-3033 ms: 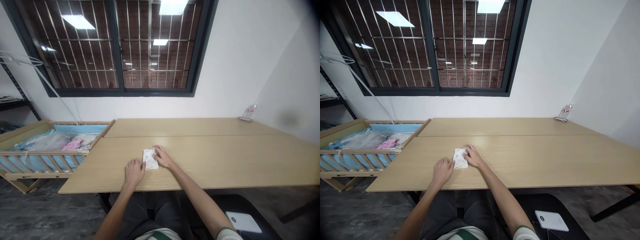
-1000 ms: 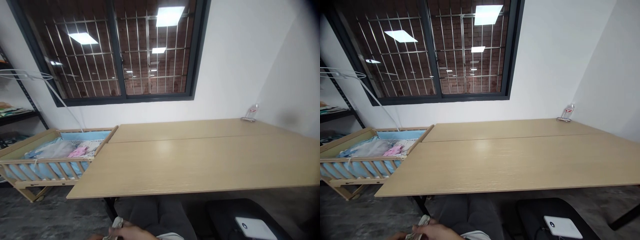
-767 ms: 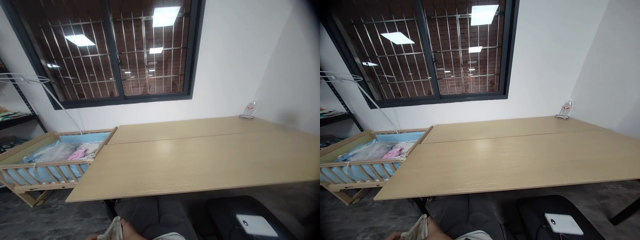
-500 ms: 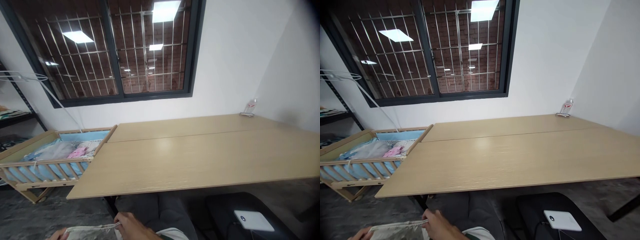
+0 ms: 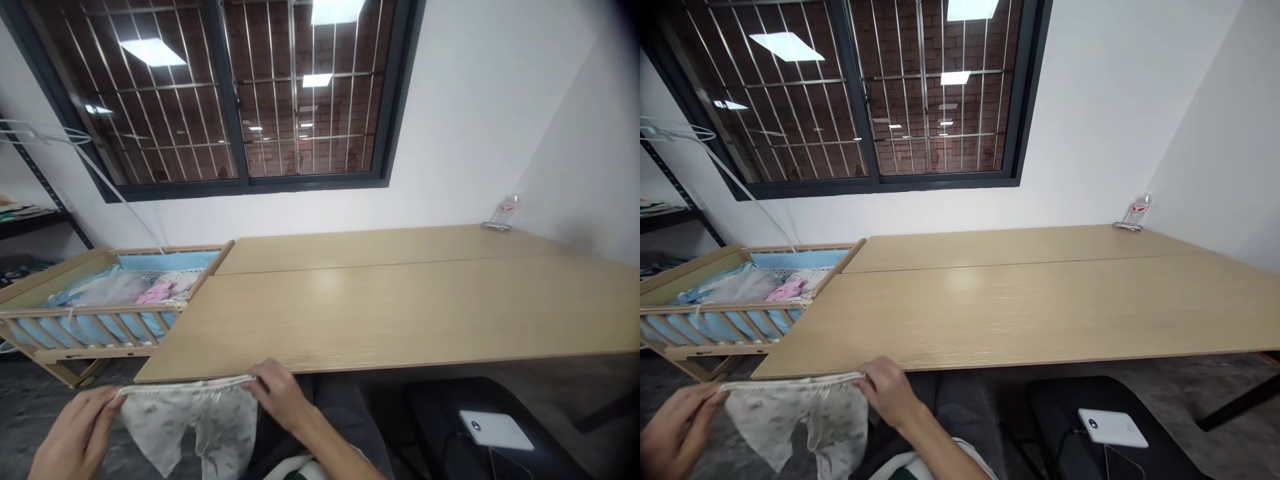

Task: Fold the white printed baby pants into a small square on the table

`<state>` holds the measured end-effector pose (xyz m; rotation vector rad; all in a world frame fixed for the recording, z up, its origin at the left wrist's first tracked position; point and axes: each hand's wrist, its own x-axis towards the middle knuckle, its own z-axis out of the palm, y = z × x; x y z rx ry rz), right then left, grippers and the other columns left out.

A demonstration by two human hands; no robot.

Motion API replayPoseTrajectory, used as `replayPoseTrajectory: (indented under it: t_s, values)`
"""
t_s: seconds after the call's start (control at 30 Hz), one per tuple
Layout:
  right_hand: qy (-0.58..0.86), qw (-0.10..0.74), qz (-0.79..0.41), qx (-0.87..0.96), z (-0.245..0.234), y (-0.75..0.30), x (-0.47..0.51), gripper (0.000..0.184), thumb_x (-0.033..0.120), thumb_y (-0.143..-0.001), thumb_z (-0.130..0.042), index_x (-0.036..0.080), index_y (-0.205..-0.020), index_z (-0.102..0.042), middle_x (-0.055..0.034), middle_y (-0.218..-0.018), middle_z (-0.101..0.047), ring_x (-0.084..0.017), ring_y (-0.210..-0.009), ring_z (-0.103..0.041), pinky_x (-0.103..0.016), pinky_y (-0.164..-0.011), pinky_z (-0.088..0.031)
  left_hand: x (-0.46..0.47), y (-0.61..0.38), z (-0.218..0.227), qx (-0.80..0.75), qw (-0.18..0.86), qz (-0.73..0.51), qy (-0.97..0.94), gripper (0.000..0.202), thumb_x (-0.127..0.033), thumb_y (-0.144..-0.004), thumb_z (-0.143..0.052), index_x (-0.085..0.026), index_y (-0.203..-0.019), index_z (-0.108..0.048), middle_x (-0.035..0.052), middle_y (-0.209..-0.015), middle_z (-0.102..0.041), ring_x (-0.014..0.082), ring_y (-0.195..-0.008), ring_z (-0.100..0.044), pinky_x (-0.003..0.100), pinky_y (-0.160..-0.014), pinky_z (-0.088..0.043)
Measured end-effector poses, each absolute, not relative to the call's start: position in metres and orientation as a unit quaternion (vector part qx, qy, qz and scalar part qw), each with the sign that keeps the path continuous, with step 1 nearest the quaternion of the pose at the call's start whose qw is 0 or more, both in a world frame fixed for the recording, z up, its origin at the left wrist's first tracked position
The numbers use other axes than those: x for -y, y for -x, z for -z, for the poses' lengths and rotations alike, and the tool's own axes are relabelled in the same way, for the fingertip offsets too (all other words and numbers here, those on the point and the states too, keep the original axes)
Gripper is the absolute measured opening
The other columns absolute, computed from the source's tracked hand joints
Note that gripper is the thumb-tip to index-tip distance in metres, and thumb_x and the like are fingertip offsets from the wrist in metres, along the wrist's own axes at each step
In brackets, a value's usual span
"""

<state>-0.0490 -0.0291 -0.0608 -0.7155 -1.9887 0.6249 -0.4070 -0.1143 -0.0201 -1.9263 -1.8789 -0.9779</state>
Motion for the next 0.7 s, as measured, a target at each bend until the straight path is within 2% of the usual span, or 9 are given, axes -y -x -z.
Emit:
replayPoseTrajectory:
  t_s: [0.1, 0.2, 0.33, 0.47, 0.57, 0.7]
  values:
    - [0.262, 0.503, -0.177, 0.804, 0.020, 0.017, 0.011, 0.022, 0.030, -0.101, -0.055, 0.021, -0.116, -0.068, -0.0089, -0.097, -0.073, -0.022, -0.092, -0.066, -0.036, -0.087, -0.053, 0.084, 0.385, -0.008, 0.618, 0.138, 0.366, 0.682, 0.037, -0.059, -0.098, -0.040, -0.027, -0.103, -0.058, 0.0009, -0.104, -0.065, 0.0238, -0.099, -0.064, 0.040, -0.094, -0.050]
    - [0.256, 0.523, -0.121, 0.804, -0.012, -0.019, -0.007, 0.030, 0.020, -0.102, -0.048, 0.023, -0.128, -0.063, -0.0105, -0.109, -0.071, -0.023, -0.102, -0.066, -0.038, -0.090, -0.054, 0.048, 0.345, -0.034, 0.591, 0.140, 0.399, 0.687, 0.041, -0.057, -0.099, -0.040, -0.022, -0.103, -0.062, 0.0057, -0.104, -0.068, 0.0235, -0.100, -0.064, 0.034, -0.089, -0.050]
    - [0.299, 0.530, -0.078, 0.790, -0.031, -0.061, -0.035, 0.034, 0.019, -0.103, -0.045, 0.025, -0.132, -0.061, -0.0109, -0.115, -0.070, -0.024, -0.107, -0.065, -0.042, -0.094, -0.054, -0.004, 0.291, -0.048, 0.547, 0.115, 0.429, 0.710, 0.038, -0.051, -0.099, -0.045, -0.021, -0.105, -0.066, 0.0086, -0.104, -0.071, 0.0247, -0.100, -0.065, 0.034, -0.090, -0.050]
    - [0.375, 0.520, -0.076, 0.764, -0.028, -0.093, -0.075, 0.024, 0.026, -0.102, -0.051, 0.024, -0.121, -0.065, -0.0089, -0.113, -0.071, -0.024, -0.106, -0.065, -0.041, -0.096, -0.053, -0.059, 0.254, -0.032, 0.548, 0.043, 0.401, 0.733, 0.038, -0.049, -0.100, -0.042, -0.021, -0.108, -0.065, 0.0083, -0.108, -0.073, 0.0254, -0.104, -0.065, 0.037, -0.096, -0.048]
    - [0.419, 0.479, -0.087, 0.767, -0.014, -0.110, -0.110, 0.019, 0.026, -0.101, -0.050, 0.022, -0.110, -0.067, -0.0083, -0.106, -0.071, -0.023, -0.102, -0.065, -0.040, -0.095, -0.052, -0.098, 0.234, -0.010, 0.584, -0.006, 0.318, 0.747, 0.035, -0.042, -0.102, -0.037, -0.021, -0.099, -0.064, 0.0088, -0.105, -0.072, 0.0244, -0.099, -0.066, 0.035, -0.089, -0.048]
    - [0.474, 0.391, -0.084, 0.784, 0.012, -0.121, -0.156, 0.018, 0.019, -0.100, -0.048, 0.019, -0.097, -0.066, -0.0095, -0.102, -0.068, -0.022, -0.098, -0.063, -0.037, -0.092, -0.050, -0.140, 0.211, 0.021, 0.615, -0.016, 0.257, 0.745, 0.031, -0.032, -0.101, -0.038, -0.019, -0.090, -0.064, 0.0093, -0.093, -0.072, 0.0243, -0.090, -0.066, 0.034, -0.080, -0.047]
